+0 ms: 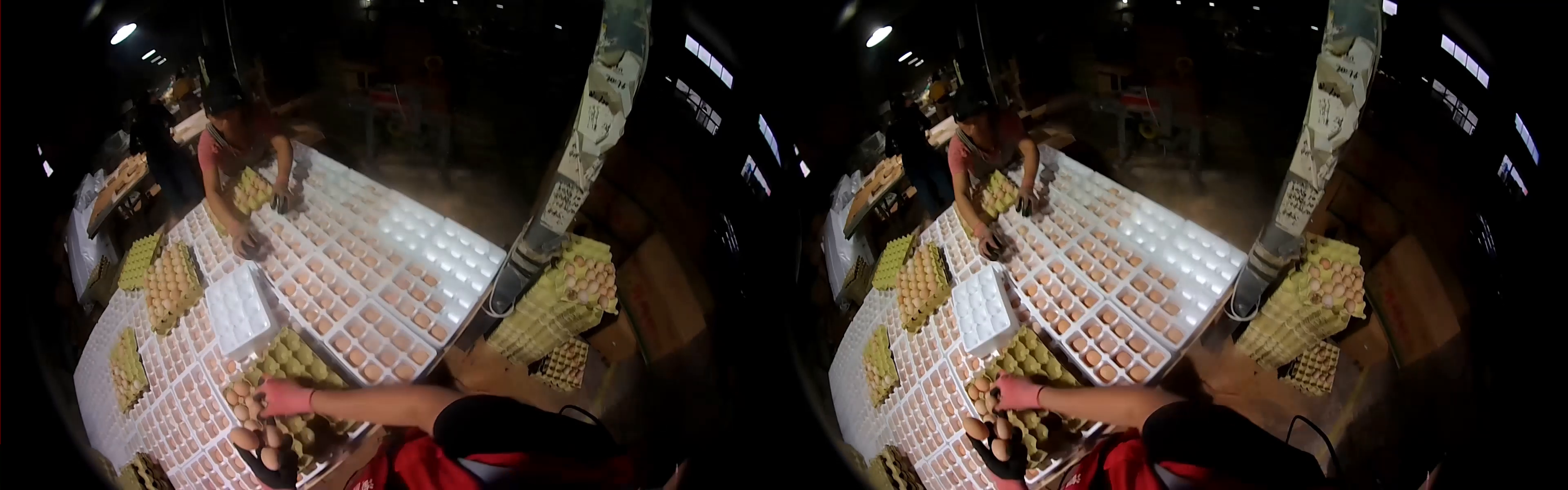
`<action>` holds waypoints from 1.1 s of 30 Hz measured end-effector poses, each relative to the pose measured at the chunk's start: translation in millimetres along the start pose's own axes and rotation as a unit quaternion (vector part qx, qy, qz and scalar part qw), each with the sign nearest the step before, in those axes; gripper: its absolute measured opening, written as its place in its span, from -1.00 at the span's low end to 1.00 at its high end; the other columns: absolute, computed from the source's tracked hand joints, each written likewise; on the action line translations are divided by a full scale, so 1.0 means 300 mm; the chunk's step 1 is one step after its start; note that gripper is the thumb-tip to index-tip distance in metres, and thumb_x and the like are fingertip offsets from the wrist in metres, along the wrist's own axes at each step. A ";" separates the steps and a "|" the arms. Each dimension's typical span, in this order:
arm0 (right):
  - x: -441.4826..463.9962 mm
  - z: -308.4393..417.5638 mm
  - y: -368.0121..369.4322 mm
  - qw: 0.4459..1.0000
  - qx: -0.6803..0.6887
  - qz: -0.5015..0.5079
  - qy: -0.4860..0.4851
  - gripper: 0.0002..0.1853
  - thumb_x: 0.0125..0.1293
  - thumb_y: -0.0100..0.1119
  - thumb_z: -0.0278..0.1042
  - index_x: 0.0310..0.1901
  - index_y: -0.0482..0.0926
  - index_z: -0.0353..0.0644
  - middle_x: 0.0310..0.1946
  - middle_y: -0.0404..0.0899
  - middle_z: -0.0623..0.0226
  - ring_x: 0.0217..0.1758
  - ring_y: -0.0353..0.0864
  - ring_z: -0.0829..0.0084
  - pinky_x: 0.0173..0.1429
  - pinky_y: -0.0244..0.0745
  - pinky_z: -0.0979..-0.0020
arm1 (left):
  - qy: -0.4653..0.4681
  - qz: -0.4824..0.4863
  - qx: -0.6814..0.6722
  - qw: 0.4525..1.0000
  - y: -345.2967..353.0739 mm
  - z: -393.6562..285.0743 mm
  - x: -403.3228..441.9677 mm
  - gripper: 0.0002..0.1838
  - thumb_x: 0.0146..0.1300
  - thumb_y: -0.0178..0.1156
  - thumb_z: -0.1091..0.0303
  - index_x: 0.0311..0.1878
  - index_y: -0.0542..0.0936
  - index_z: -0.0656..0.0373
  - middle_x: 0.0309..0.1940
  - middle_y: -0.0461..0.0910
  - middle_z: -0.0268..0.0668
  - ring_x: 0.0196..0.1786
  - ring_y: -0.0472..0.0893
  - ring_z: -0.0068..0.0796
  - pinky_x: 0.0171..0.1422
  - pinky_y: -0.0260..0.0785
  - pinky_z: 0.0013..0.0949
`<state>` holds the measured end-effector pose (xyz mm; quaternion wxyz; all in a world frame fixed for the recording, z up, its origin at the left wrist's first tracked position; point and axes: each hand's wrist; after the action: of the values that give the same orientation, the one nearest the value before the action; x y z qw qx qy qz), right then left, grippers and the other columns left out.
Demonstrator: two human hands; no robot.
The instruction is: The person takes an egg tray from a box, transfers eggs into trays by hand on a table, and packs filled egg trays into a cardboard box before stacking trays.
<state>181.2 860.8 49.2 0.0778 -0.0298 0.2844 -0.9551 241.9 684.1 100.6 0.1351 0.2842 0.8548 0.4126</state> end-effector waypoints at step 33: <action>-1.128 -0.973 -0.960 0.846 -0.180 -0.454 0.216 -0.54 0.17 0.24 -0.43 0.16 0.51 -0.16 0.15 0.43 0.08 0.24 0.39 -0.01 0.28 0.36 0.13 | -0.090 0.120 0.593 0.791 0.708 1.432 0.876 -0.56 0.25 0.26 0.30 0.19 0.50 0.17 -0.06 0.59 -0.10 -0.17 0.66 -0.23 -0.17 0.50 -0.27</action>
<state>447.6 1311.8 -41.4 -0.4345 0.0378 0.4153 -0.7983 310.6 1217.0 0.1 -0.0346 0.4448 0.8745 -0.1900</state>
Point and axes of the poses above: each hand's wrist, its own x-axis towards the middle knuckle, its own y-axis out of the palm, z = x × y
